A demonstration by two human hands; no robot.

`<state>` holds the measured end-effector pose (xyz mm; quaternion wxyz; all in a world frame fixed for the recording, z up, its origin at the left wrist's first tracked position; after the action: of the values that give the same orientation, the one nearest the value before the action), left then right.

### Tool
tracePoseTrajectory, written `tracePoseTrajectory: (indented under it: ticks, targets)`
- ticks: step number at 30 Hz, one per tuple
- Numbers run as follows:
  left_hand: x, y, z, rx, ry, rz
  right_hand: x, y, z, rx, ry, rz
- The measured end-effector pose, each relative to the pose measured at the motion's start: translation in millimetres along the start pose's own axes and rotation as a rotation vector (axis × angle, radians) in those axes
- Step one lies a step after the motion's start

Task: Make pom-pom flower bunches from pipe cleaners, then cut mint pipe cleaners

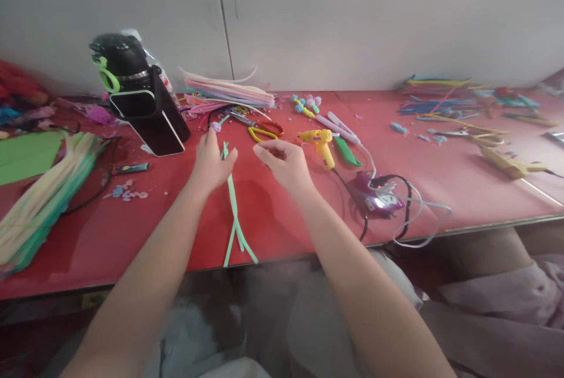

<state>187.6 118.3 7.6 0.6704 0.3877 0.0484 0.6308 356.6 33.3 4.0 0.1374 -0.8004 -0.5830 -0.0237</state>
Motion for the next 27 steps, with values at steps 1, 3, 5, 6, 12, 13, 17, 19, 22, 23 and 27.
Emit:
tracePoseTrajectory:
  ticks: [1,3,5,6,12,13,17,19,22,23,27]
  targets:
    - [-1.5,6.4,3.4,0.052,-0.011,0.054,0.0,0.0,-0.3,-0.006,0.002,-0.001]
    - [-5.4,10.1,16.0,-0.019,-0.060,-0.040,-0.1,-0.1,-1.2,-0.014,0.006,-0.010]
    - [-11.1,8.5,30.3,-0.173,-0.086,-0.227,-0.2,-0.5,-2.1,-0.014,0.011,-0.028]
    - [-13.7,9.1,36.6,-0.205,-0.105,-0.269,-0.2,-0.8,-2.4,-0.015,0.016,-0.040]
    - [-19.4,7.3,42.2,-0.214,-0.112,-0.369,-0.6,-2.2,1.1,-0.031,0.023,-0.072]
    - [-19.5,6.5,40.2,-0.218,-0.099,-0.386,-0.6,-2.4,2.1,-0.028,0.020,-0.074]
    - [-19.8,5.6,36.4,-0.249,-0.074,-0.437,-0.7,-2.3,3.4,-0.020,0.008,-0.081]
    - [-19.9,6.6,37.9,-0.258,-0.101,-0.444,-1.1,-1.7,3.0,-0.021,-0.003,-0.083]
    - [-19.7,8.4,40.7,-0.257,-0.149,-0.427,-1.9,-1.1,2.5,0.000,-0.022,-0.081]
    - [-19.6,8.8,41.2,-0.257,-0.159,-0.419,-2.2,-1.2,2.5,0.015,-0.030,-0.079]
    - [-19.1,8.9,42.1,-0.276,-0.167,-0.397,-2.7,-2.8,3.0,0.087,-0.076,-0.079]
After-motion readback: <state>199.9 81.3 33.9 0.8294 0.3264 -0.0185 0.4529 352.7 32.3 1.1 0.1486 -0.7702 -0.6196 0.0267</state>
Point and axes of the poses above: each hand's wrist, its own x-axis towards the middle knuckle, its own y-axis out of the back of the hand, z = x × y, the point moved 5 cm from there along x, towards the middle knuckle, and after that the axes turned 14 degrees about x, right-handed, at the moved point
